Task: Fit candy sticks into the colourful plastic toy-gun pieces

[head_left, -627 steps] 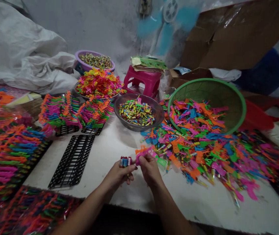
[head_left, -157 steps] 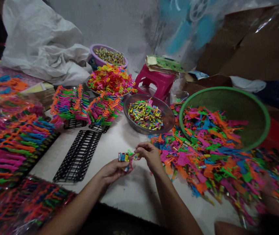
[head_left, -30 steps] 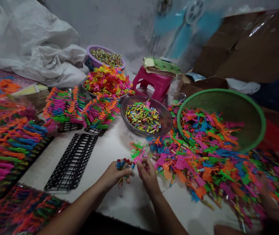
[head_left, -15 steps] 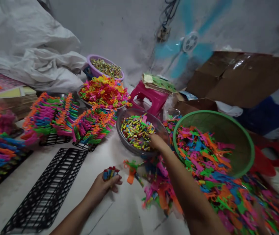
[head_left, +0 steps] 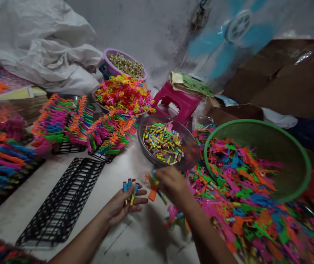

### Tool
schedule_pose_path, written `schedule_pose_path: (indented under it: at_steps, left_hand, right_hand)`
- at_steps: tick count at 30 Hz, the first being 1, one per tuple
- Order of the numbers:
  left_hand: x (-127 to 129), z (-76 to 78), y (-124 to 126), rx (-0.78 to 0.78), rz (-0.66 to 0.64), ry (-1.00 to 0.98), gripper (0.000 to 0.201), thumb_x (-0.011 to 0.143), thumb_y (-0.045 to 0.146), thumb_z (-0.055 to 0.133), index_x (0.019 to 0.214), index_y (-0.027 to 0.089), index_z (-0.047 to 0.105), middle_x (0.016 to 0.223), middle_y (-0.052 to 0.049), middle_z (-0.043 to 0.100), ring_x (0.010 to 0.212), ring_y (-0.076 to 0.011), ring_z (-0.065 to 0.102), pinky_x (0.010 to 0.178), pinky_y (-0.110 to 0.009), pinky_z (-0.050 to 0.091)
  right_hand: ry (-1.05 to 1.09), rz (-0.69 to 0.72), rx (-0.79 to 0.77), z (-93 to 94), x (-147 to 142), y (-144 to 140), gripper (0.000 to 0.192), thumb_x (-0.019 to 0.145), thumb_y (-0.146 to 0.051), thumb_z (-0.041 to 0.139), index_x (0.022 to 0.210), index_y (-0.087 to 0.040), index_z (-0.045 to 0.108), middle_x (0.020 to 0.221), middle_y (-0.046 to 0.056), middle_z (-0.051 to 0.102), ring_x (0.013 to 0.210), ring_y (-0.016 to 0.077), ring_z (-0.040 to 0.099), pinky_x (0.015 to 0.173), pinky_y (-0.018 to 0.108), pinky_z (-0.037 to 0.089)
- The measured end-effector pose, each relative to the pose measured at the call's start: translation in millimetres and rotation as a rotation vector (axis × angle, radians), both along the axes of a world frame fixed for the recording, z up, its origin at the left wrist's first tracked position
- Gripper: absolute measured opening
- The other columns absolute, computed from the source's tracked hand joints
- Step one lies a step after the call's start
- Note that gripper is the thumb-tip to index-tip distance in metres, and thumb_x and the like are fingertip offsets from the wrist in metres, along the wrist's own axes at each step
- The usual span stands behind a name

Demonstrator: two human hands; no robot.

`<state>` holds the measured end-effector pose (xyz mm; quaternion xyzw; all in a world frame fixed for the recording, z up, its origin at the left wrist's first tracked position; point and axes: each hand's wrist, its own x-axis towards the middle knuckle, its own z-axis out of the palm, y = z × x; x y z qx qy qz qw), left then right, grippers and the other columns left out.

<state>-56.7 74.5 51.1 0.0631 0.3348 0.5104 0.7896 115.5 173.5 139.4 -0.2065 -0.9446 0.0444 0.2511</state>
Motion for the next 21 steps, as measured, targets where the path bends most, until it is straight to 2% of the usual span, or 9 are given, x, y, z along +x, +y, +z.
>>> schedule_pose_path:
  at_steps: [2, 6, 11, 12, 14, 16, 18, 20, 21]
  left_hand:
    - [1.0, -5.6, -1.8, 0.040, 0.008, -0.017, 0.032, 0.068, 0.034, 0.066, 0.092, 0.014, 0.059, 0.087, -0.007, 0.066, 0.076, -0.0191, 0.064, 0.063, -0.029, 0.052]
    - [1.0, -16.8, -3.0, 0.084, 0.061, -0.025, 0.026, 0.064, 0.018, 0.071, 0.088, 0.015, 0.062, 0.083, -0.004, 0.067, 0.077, -0.0158, 0.062, 0.075, -0.032, 0.049]
    - [0.2, -16.0, -2.5, 0.115, 0.083, 0.004, 0.027, 0.062, 0.019, 0.070, 0.088, 0.015, 0.063, 0.085, -0.004, 0.066, 0.085, -0.0177, 0.060, 0.082, -0.032, 0.044]
    - [0.2, -15.3, -2.4, 0.108, 0.063, 0.026, 0.028, 0.062, 0.018, 0.070, 0.089, 0.016, 0.063, 0.084, -0.004, 0.066, 0.083, -0.0174, 0.061, 0.081, -0.031, 0.044]
    - [0.0, -15.0, -1.5, 0.088, 0.025, 0.120, 0.035, 0.060, 0.016, 0.070, 0.094, 0.017, 0.060, 0.080, -0.002, 0.065, 0.076, -0.0151, 0.061, 0.076, -0.030, 0.046]
    - [-0.2, -15.5, -0.1, 0.109, 0.061, 0.326, 0.040, 0.059, 0.018, 0.070, 0.097, 0.017, 0.058, 0.074, 0.000, 0.062, 0.068, -0.0131, 0.059, 0.069, -0.027, 0.047]
    - [-0.5, -16.3, 1.1, 0.194, 0.142, 0.648, 0.034, 0.061, 0.024, 0.068, 0.092, 0.016, 0.058, 0.072, 0.001, 0.060, 0.065, -0.0135, 0.059, 0.065, -0.026, 0.047]
    - [-1.0, -17.9, 1.8, 0.345, 0.192, 0.991, 0.024, 0.064, 0.029, 0.065, 0.084, 0.017, 0.059, 0.074, -0.001, 0.061, 0.069, -0.0154, 0.059, 0.067, -0.027, 0.047]
    - [-1.2, -19.4, 2.0, 0.431, 0.200, 1.132, 0.020, 0.066, 0.031, 0.062, 0.081, 0.018, 0.059, 0.077, -0.001, 0.062, 0.073, -0.0161, 0.059, 0.070, -0.027, 0.047]
  right_hand:
    - [-0.078, 0.131, -0.029, -23.2, -16.1, -27.4, 0.023, 0.082, -0.013, 0.045, 0.103, -0.015, 0.055, 0.092, 0.010, 0.063, 0.089, 0.0189, 0.055, 0.078, 0.034, 0.047]
    - [-0.020, 0.144, -0.204, -52.5, -27.0, -51.3, 0.040, 0.082, -0.006, 0.037, 0.120, -0.015, 0.043, 0.113, 0.012, 0.056, 0.111, 0.0180, 0.046, 0.093, 0.037, 0.040]
    - [-0.049, 0.175, -0.504, -48.1, -22.8, -76.1, 0.077, 0.066, -0.008, 0.042, 0.137, -0.010, 0.012, 0.140, 0.013, 0.023, 0.130, 0.0219, 0.018, 0.103, 0.045, 0.024]
    - [-0.048, 0.174, -0.558, -44.5, -20.6, -76.6, 0.079, 0.066, -0.010, 0.043, 0.137, -0.011, 0.010, 0.141, 0.012, 0.023, 0.129, 0.0224, 0.020, 0.103, 0.046, 0.023]
    - [0.005, 0.108, -0.646, -33.7, -8.1, -63.3, 0.071, 0.070, -0.015, 0.044, 0.136, -0.016, 0.018, 0.135, 0.010, 0.037, 0.123, 0.0218, 0.035, 0.100, 0.044, 0.028]
    - [0.147, -0.115, -0.655, -16.6, 21.1, -29.1, 0.049, 0.078, -0.021, 0.040, 0.127, -0.021, 0.039, 0.117, 0.007, 0.056, 0.108, 0.0195, 0.051, 0.092, 0.039, 0.039]
    - [0.308, -0.528, -0.510, 3.9, 66.3, 19.4, 0.038, 0.083, -0.026, 0.033, 0.114, -0.019, 0.052, 0.106, 0.007, 0.062, 0.096, 0.0184, 0.058, 0.084, 0.035, 0.045]
    - [0.186, -1.009, -0.340, 20.3, 117.2, 68.6, 0.041, 0.082, -0.029, 0.033, 0.117, -0.015, 0.050, 0.111, 0.010, 0.059, 0.097, 0.0192, 0.057, 0.081, 0.034, 0.045]
    - [0.115, -1.092, -0.346, 24.6, 140.7, 88.8, 0.044, 0.080, -0.030, 0.036, 0.117, -0.010, 0.050, 0.112, 0.015, 0.058, 0.097, 0.0225, 0.057, 0.079, 0.036, 0.046]
